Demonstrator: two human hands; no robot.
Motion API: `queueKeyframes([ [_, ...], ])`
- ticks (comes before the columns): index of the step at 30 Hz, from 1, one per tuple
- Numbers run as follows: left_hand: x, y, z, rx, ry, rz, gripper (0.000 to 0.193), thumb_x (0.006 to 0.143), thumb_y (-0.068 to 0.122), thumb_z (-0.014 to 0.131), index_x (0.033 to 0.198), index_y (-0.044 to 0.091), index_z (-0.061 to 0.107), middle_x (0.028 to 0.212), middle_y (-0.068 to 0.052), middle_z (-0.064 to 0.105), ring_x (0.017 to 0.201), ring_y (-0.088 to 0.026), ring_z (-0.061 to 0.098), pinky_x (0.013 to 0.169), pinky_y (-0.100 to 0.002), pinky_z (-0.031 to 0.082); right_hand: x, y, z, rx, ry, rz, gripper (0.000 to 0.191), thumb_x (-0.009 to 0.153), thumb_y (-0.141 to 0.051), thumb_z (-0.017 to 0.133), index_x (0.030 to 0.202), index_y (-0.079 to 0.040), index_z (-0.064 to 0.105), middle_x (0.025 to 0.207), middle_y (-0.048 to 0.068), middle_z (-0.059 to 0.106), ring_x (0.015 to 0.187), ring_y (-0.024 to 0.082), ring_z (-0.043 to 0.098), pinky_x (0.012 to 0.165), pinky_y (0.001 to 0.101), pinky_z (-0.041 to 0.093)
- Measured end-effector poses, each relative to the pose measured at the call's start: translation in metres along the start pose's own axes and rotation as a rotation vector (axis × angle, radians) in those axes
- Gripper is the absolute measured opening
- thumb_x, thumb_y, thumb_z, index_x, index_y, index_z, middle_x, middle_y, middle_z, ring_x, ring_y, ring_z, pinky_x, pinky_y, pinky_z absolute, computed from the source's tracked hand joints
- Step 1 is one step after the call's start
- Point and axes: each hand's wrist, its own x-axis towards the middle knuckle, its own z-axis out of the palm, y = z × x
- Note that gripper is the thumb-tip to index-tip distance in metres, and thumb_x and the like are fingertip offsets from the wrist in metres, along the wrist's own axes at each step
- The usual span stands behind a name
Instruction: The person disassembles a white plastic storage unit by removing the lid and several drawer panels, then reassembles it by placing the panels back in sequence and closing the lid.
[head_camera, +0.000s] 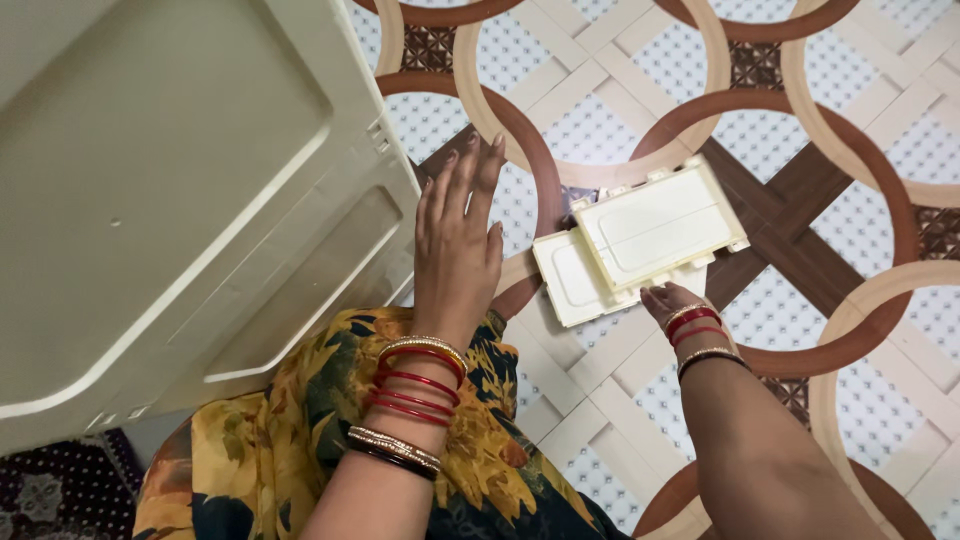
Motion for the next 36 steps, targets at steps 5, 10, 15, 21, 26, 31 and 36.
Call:
queueKeyframes([
  [5, 0.000, 0.000, 0.003, 0.021, 0.021, 0.040, 0.084, 0.090, 0.008, 0.066, 0.161, 0.024, 0.024, 0.163, -0.009, 0.033, 0.150, -0.031, 0.034, 0.126, -0.050, 0.023, -0.017, -0.024, 0.018, -0.287, -0.172, 0.067, 0.046, 0.106, -0.025, 0.055, 0.146, -0.004, 0.046, 0.145, 0.009, 0.054, 0.126, 0.021, 0.058, 0.106, 0.0380, 0.048],
  [10, 0.001, 0.015, -0.011, -0.092, 0.016, 0.055, 0.083, 0.088, 0.008, 0.068, 0.160, 0.026, 0.029, 0.162, -0.011, 0.035, 0.149, -0.033, 0.035, 0.125, -0.051, 0.024, -0.052, -0.058, 0.053, -0.395, -0.373, -0.232, 0.044, 0.100, -0.013, 0.055, 0.142, 0.000, 0.048, 0.136, 0.015, 0.059, 0.122, 0.029, 0.064, 0.104, 0.0390, 0.052],
  [15, 0.001, 0.040, -0.049, -0.264, 0.108, 0.106, 0.083, 0.087, 0.005, 0.066, 0.160, 0.025, 0.031, 0.164, -0.012, 0.034, 0.151, -0.034, 0.035, 0.126, -0.051, 0.027, -0.109, -0.091, 0.102, -0.460, -0.435, -0.332, 0.035, 0.106, -0.019, 0.050, 0.135, 0.000, 0.055, 0.128, 0.016, 0.061, 0.115, 0.028, 0.065, 0.102, 0.0393, 0.057],
  [21, 0.021, 0.058, -0.114, -0.273, 0.285, 0.207, 0.073, 0.098, 0.012, 0.065, 0.162, 0.025, 0.032, 0.164, -0.008, 0.039, 0.149, -0.032, 0.042, 0.126, -0.046, 0.035, -0.197, -0.106, 0.173, -0.549, -0.676, -0.570, 0.026, 0.105, -0.017, 0.053, 0.126, -0.003, 0.061, 0.114, 0.012, 0.067, 0.103, 0.024, 0.069, 0.094, 0.0386, 0.060],
  [26, 0.026, 0.058, -0.181, -0.215, 0.409, 0.273, 0.073, 0.099, 0.016, 0.067, 0.162, 0.023, 0.033, 0.164, -0.006, 0.042, 0.149, -0.028, 0.045, 0.128, -0.045, 0.037, -0.274, -0.096, 0.233, -0.526, -0.935, -0.730, 0.032, 0.104, -0.021, 0.055, 0.132, -0.005, 0.056, 0.116, 0.012, 0.067, 0.104, 0.023, 0.069, 0.091, 0.0379, 0.061],
  [31, 0.032, 0.038, -0.248, -0.101, 0.628, 0.338, 0.072, 0.104, 0.018, 0.069, 0.164, 0.017, 0.030, 0.164, -0.005, 0.043, 0.154, -0.024, 0.044, 0.129, -0.041, 0.034, -0.341, -0.052, 0.291, -0.350, -0.737, -0.930, 0.054, 0.100, -0.034, 0.063, 0.141, -0.006, 0.041, 0.135, 0.014, 0.055, 0.126, 0.026, 0.058, 0.096, 0.0437, 0.053],
  [36, 0.018, -0.004, -0.304, 0.043, 0.823, 0.228, 0.070, 0.106, 0.021, 0.072, 0.163, 0.015, 0.032, 0.163, -0.007, 0.044, 0.154, -0.026, 0.043, 0.134, -0.042, 0.038, -0.392, 0.001, 0.338, -0.414, -0.609, -1.596, 0.079, 0.096, -0.042, 0.074, 0.151, -0.004, 0.032, 0.155, 0.018, 0.036, 0.149, 0.033, 0.033, 0.124, 0.0505, 0.028],
])
